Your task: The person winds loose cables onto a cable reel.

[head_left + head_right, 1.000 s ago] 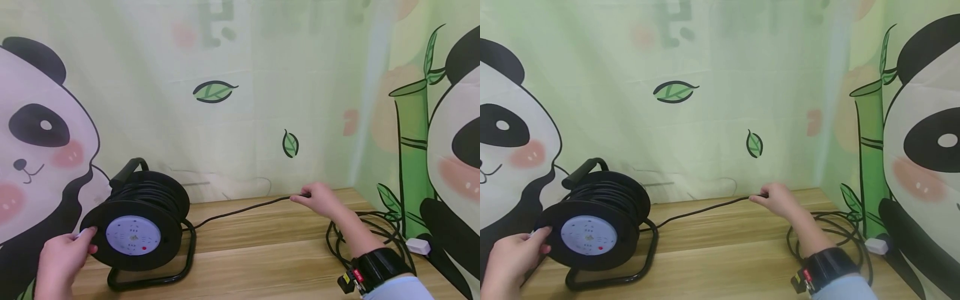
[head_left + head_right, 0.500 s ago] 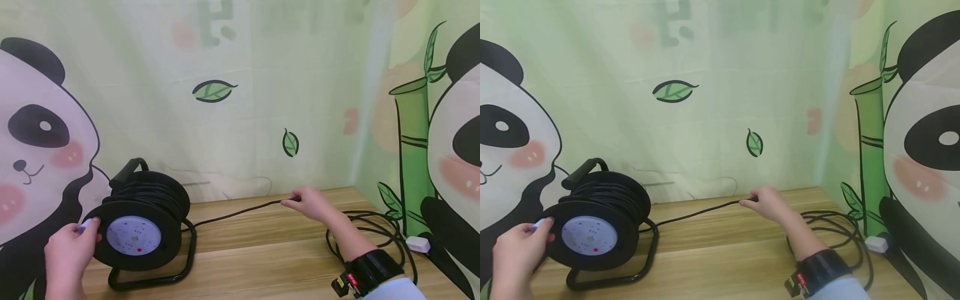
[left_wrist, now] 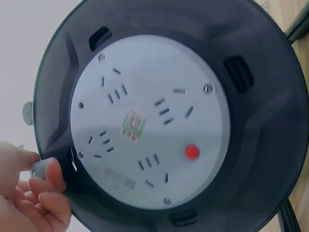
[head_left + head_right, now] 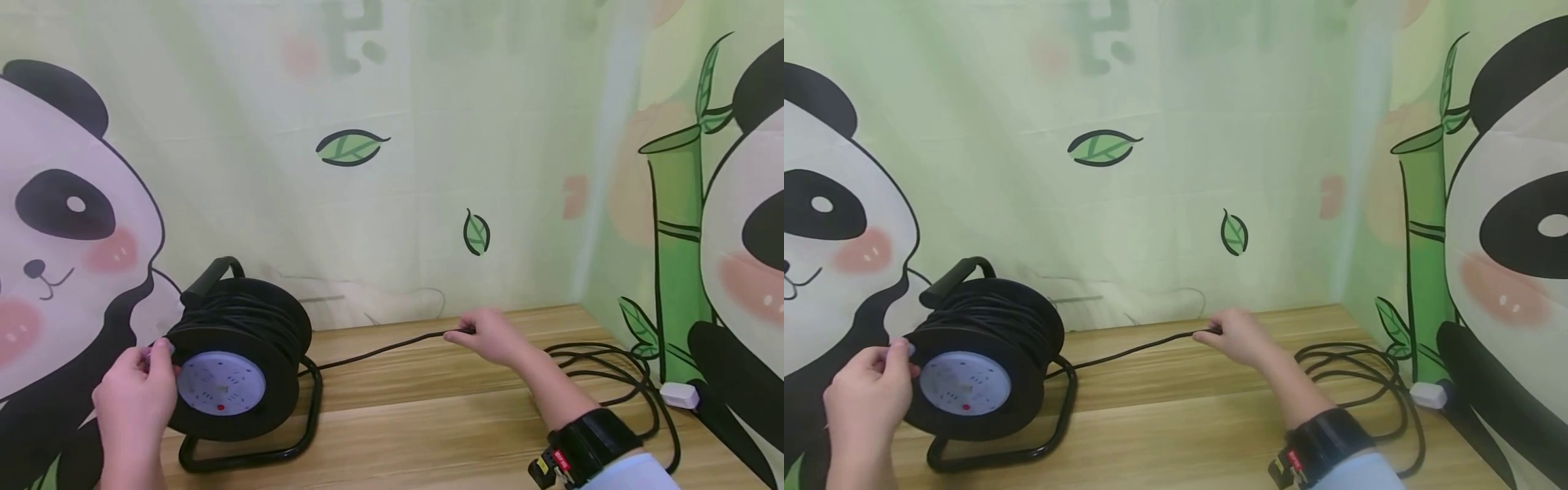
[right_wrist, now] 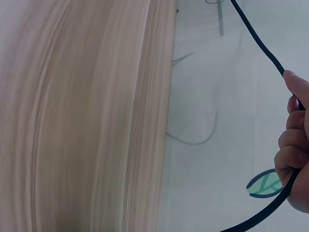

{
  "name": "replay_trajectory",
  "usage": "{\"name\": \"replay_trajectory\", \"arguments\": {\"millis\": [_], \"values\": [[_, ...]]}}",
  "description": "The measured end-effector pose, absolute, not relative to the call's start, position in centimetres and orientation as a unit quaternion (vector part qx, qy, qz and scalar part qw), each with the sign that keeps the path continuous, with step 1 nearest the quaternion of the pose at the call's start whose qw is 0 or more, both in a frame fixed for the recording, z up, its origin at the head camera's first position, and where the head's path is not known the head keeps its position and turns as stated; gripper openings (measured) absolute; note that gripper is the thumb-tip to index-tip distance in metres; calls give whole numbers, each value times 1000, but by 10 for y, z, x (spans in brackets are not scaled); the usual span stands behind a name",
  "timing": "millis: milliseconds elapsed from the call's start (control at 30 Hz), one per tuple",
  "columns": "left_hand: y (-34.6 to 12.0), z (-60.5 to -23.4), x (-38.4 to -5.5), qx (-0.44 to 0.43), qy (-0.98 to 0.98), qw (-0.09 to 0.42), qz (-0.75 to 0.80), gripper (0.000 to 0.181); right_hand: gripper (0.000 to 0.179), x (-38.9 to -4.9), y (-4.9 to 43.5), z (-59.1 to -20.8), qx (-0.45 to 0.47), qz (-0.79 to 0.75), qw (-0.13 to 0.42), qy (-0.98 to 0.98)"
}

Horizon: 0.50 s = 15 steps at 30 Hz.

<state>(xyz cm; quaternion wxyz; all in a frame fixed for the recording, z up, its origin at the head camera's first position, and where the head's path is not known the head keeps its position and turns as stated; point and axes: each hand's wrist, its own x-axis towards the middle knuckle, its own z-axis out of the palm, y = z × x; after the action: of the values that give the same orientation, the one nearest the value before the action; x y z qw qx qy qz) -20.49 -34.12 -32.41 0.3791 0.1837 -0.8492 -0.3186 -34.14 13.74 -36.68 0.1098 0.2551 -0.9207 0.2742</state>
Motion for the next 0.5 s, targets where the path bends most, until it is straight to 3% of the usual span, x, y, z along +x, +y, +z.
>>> {"name": "replay_trajectory", "arguments": {"millis": [500], "values": [[-311,-323,-203,97,-857,460,-212,32,38,-338,113,-370,292,268,114,-911]]}}
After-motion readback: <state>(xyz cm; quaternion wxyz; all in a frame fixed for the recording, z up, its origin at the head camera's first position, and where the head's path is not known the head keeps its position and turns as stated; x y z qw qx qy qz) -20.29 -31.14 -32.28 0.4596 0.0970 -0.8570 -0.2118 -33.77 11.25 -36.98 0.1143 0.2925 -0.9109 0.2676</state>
